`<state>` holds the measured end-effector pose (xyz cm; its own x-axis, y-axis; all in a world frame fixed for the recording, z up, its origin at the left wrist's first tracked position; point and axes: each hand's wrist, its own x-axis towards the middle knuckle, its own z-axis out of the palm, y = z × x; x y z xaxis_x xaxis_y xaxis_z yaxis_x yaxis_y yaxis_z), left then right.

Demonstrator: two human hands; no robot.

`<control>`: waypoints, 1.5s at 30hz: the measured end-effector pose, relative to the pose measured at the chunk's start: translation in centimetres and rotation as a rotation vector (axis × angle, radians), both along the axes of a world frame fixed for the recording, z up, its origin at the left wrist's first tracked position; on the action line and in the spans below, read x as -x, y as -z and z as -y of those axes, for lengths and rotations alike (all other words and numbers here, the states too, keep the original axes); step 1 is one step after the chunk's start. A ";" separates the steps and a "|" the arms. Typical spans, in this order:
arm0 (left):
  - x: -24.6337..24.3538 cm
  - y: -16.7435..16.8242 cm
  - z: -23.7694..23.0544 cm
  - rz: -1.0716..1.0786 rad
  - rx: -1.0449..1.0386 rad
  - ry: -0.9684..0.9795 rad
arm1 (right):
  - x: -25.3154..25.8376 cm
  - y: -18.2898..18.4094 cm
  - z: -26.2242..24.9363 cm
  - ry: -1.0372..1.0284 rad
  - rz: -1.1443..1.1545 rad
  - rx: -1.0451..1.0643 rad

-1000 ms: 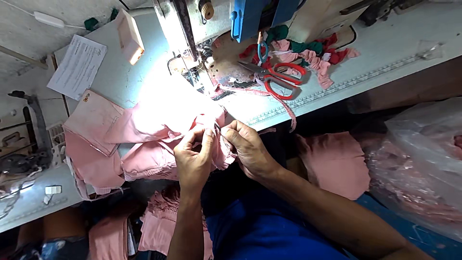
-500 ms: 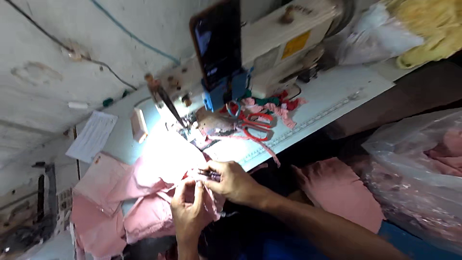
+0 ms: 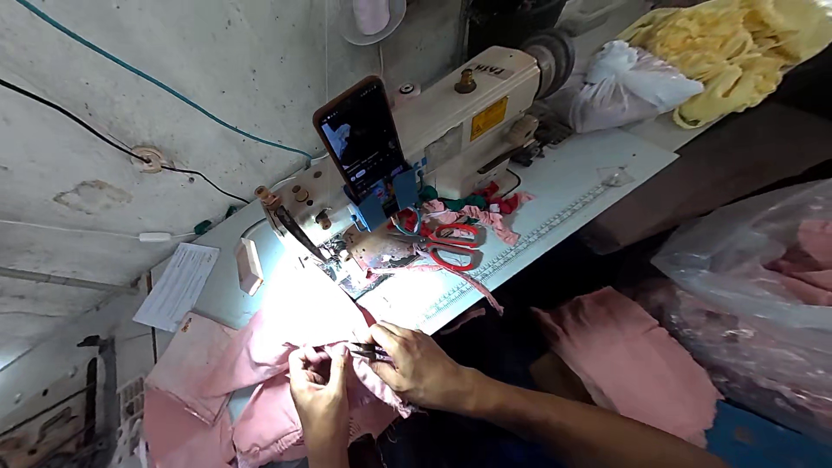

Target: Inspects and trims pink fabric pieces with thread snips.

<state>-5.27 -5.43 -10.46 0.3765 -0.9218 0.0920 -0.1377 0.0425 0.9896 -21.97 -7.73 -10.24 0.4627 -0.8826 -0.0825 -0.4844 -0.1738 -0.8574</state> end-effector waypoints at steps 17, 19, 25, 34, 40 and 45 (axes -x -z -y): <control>1.4 0.7 -1.6 0.129 0.073 -0.052 | 0.6 1.5 0.4 0.137 0.393 -0.313; 1.1 0.6 -1.6 0.108 -0.007 -0.004 | 0.2 1.0 -0.1 0.162 0.222 -0.184; 1.0 0.0 -1.7 0.083 0.000 0.005 | -0.3 0.4 -0.5 0.204 0.064 0.046; 1.4 -0.3 -1.9 0.097 -0.028 0.012 | -0.4 0.7 -0.5 0.136 0.023 0.069; 1.5 0.1 -2.2 0.048 0.036 0.064 | 1.0 0.1 1.0 0.024 0.090 -0.144; 1.1 -0.4 -2.3 0.315 0.033 0.024 | 0.3 0.7 0.5 0.168 0.342 -0.267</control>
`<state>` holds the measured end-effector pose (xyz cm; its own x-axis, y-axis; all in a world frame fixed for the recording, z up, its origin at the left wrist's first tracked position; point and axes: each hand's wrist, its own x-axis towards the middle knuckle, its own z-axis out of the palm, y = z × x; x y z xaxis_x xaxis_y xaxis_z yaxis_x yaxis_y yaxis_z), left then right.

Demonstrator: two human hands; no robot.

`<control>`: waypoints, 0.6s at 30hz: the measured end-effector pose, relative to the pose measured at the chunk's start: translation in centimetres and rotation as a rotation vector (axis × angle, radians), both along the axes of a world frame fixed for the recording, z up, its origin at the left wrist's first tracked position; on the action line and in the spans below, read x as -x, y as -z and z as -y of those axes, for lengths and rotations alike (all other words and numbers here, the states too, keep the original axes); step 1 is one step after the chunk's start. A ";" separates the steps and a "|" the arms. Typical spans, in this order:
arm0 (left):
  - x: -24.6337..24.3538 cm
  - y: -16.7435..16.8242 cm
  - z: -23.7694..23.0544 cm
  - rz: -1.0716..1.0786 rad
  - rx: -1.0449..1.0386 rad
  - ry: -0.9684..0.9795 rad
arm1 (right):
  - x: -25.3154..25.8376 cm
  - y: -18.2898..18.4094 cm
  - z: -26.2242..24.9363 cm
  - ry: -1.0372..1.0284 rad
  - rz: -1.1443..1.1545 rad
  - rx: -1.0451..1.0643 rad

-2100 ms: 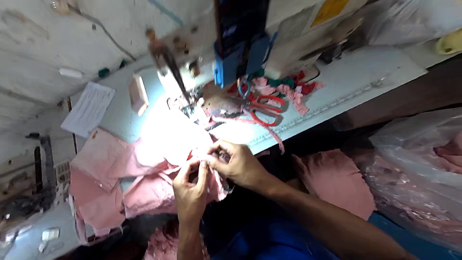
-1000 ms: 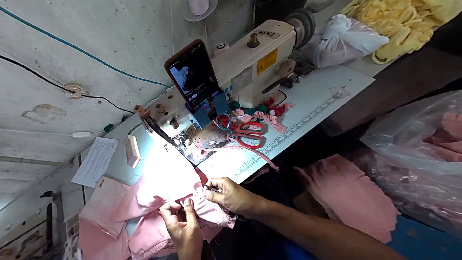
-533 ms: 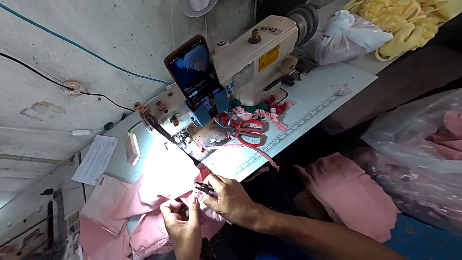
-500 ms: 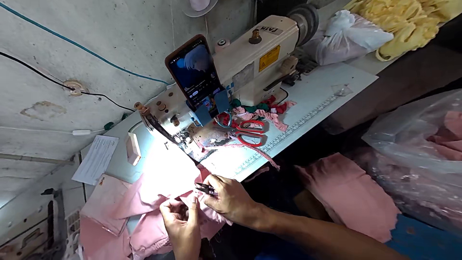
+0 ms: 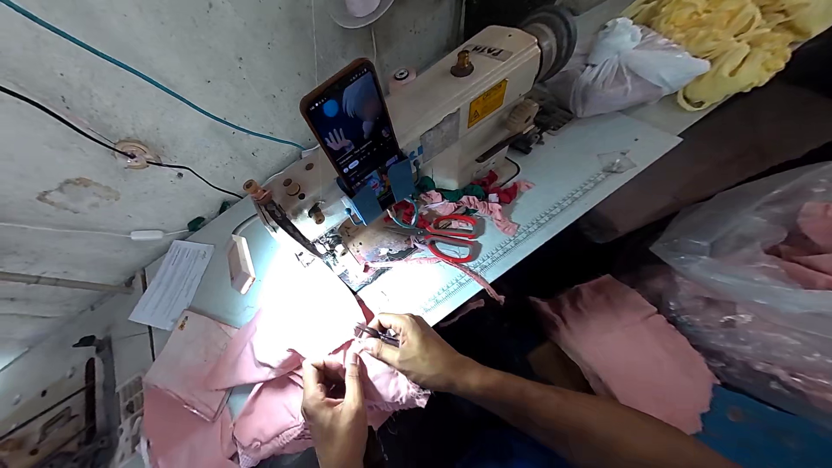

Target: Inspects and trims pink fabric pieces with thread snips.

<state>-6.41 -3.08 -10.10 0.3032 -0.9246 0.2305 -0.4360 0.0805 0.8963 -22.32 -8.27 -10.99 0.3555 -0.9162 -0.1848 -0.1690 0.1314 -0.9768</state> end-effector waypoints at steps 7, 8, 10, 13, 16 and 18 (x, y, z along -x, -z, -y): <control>-1.0 -0.8 0.5 0.597 -0.058 -0.031 | -0.7 -0.2 -0.7 0.073 -0.145 0.136; -1.0 -0.8 0.5 0.505 -0.098 0.040 | -0.7 -0.4 -0.7 0.068 -0.126 0.108; -1.4 -0.5 0.9 0.148 -0.170 0.204 | -0.7 -0.5 -0.6 0.072 -0.064 0.055; -1.7 -0.4 1.3 -0.179 -0.223 0.264 | -0.4 -0.1 -0.4 0.054 0.062 -0.011; -2.1 -0.3 1.5 -0.307 -0.228 0.284 | -0.2 0.1 -0.3 0.035 0.147 -0.042; -2.4 -0.2 1.4 -0.380 -0.214 0.317 | -0.2 0.0 -0.3 0.010 0.209 -0.072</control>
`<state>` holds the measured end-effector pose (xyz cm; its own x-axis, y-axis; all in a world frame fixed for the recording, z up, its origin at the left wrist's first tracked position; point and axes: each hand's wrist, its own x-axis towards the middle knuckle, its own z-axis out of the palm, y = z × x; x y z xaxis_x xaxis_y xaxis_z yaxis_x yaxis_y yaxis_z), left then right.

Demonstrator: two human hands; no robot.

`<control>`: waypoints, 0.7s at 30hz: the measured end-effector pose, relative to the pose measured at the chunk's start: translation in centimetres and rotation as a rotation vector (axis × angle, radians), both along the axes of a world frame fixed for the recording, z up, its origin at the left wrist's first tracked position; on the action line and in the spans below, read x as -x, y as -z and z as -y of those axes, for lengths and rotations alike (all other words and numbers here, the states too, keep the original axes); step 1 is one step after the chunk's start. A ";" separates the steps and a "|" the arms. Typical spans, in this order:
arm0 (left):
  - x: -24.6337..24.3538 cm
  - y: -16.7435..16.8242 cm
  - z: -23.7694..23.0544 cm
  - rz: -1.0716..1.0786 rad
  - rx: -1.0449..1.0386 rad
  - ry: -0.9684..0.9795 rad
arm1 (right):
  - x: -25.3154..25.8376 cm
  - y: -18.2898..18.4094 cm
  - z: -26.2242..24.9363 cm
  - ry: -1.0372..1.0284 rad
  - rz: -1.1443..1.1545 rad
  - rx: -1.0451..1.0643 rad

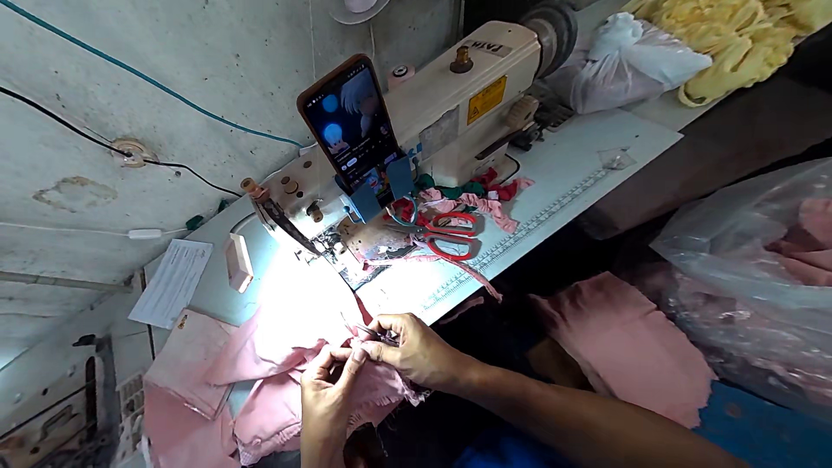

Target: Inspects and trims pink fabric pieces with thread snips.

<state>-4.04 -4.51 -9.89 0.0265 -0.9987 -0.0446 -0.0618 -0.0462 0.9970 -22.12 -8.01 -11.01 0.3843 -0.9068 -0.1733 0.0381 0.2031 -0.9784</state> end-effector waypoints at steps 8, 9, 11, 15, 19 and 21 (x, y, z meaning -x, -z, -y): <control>0.6 -0.2 -1.4 0.651 0.125 -0.077 | -1.0 -0.1 -2.1 0.160 -0.465 0.313; 1.0 -0.3 -1.5 0.700 0.128 -0.109 | -1.3 0.0 -2.3 0.203 -0.497 0.362; 1.2 0.0 -1.4 0.613 0.120 -0.141 | -1.4 0.2 -2.0 0.243 -0.449 0.369; 2.0 0.2 -0.5 0.289 0.137 -0.160 | 0.1 -0.7 -0.1 0.066 -0.214 0.121; 2.8 -0.2 -0.4 0.323 0.134 -0.174 | 1.0 -0.6 -0.1 0.101 -0.174 0.064; 2.9 -0.5 -0.3 0.330 0.127 -0.181 | 1.4 -0.9 -0.9 0.152 -0.128 0.094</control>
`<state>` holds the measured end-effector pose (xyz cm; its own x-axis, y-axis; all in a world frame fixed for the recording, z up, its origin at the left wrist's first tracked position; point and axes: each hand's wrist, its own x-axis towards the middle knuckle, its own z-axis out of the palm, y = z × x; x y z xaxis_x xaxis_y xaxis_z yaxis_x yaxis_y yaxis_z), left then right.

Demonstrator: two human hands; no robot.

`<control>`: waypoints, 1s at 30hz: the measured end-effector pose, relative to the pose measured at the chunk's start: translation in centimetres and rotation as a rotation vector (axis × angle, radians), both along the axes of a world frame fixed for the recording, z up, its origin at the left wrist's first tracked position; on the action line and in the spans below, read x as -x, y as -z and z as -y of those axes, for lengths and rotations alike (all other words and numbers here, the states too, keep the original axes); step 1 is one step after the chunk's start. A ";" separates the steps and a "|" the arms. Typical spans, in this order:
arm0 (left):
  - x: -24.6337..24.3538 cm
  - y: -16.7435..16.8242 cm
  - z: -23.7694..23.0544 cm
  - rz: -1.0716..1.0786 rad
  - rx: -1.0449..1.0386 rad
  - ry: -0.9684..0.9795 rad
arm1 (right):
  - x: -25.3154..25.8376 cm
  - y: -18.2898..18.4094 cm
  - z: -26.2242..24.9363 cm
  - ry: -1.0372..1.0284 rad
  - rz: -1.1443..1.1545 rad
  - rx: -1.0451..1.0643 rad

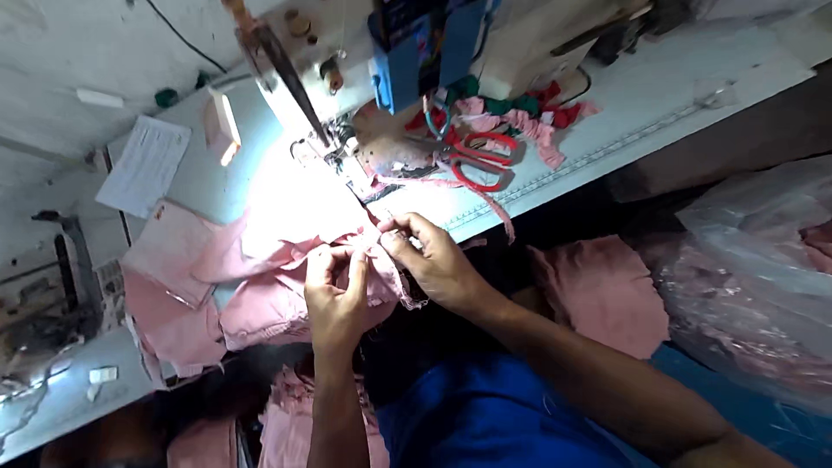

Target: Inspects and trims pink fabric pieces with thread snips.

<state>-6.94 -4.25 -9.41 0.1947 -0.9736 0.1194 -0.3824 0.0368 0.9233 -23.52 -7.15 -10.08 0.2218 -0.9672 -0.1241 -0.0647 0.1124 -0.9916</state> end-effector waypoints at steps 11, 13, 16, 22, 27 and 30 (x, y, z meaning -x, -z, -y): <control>0.5 -0.4 0.0 -0.072 -0.023 0.024 | 1.2 -2.4 -0.9 -0.222 0.250 -0.354; 0.6 -0.4 -0.1 -0.099 -0.018 0.021 | 1.0 -2.3 -0.8 -0.206 0.242 -0.408; 0.9 -0.2 -0.3 -0.147 -0.003 0.012 | 0.8 -2.3 -0.9 -0.171 0.270 -0.462; 1.4 0.2 -0.4 -0.188 0.029 -0.001 | 0.7 -2.1 -1.0 -0.154 0.300 -0.495; 1.2 0.6 -0.4 -0.208 0.038 0.016 | 0.4 -1.6 -1.0 -0.138 0.305 -0.478; 1.2 0.6 -0.4 -0.201 0.025 0.022 | 0.2 -1.4 -1.0 -0.122 0.322 -0.460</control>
